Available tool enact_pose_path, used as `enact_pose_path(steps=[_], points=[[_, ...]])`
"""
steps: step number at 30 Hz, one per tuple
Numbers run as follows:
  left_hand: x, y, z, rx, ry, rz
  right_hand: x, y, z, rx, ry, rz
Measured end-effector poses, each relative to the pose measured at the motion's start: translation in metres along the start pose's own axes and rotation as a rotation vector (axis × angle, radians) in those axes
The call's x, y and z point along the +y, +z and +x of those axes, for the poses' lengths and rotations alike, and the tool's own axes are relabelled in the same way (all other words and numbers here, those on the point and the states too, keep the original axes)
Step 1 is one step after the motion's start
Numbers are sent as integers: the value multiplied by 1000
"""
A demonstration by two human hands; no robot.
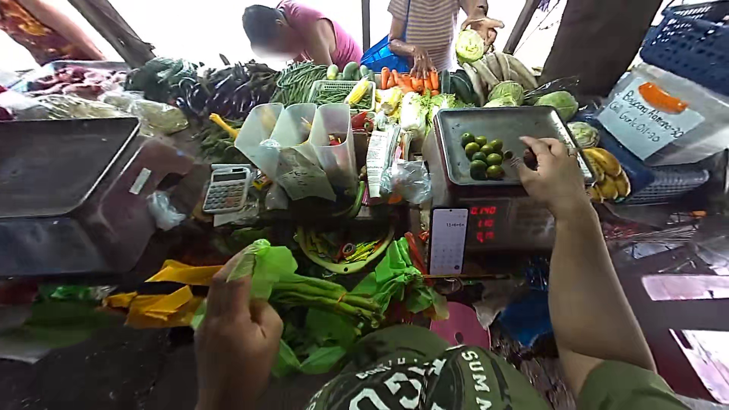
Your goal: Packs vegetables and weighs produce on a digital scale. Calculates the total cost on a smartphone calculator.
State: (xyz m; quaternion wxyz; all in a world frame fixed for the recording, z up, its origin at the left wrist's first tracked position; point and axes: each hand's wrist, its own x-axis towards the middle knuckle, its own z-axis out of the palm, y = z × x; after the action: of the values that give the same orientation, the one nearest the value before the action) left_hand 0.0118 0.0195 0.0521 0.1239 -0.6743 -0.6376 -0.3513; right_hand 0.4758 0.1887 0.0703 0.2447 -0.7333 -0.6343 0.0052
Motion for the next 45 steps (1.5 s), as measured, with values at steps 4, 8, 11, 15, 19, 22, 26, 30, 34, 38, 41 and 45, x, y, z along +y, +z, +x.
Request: enact_pose_path(steps=[4,8,11,15,19,22,26,30,34,38,41,45], points=[[-5,-2,1,-36,-64,46,-7,-2,16,-59,20,-73],[-2,-6,5,-68,-19,73,-39,-18,1,14,-68,264],[12,-6,8,-87,26,70,-107,-14,-47,-361,-350,888],[37,-2,11,-90,89,37,-213,47,-97,-998,-687,848],[43,4,11,-98,120,4,-246,55,-116,-972,-678,539],[31,6,11,-125,83,4,-206,24,-102,-636,-744,472],[27,11,4,-170,65,-26,-119,1,-33,-83,-493,5],[25,18,2,-186,64,-45,-58,15,25,-123,-293,-191],[18,19,3,-212,50,-23,-55,20,51,-180,-334,-166],[13,17,9,-221,29,-15,-65,33,70,-189,-318,-195],[12,21,19,-207,35,-43,-76,36,76,-229,-243,-222],[20,26,35,-223,26,-78,-82,33,83,-283,-124,-201]])
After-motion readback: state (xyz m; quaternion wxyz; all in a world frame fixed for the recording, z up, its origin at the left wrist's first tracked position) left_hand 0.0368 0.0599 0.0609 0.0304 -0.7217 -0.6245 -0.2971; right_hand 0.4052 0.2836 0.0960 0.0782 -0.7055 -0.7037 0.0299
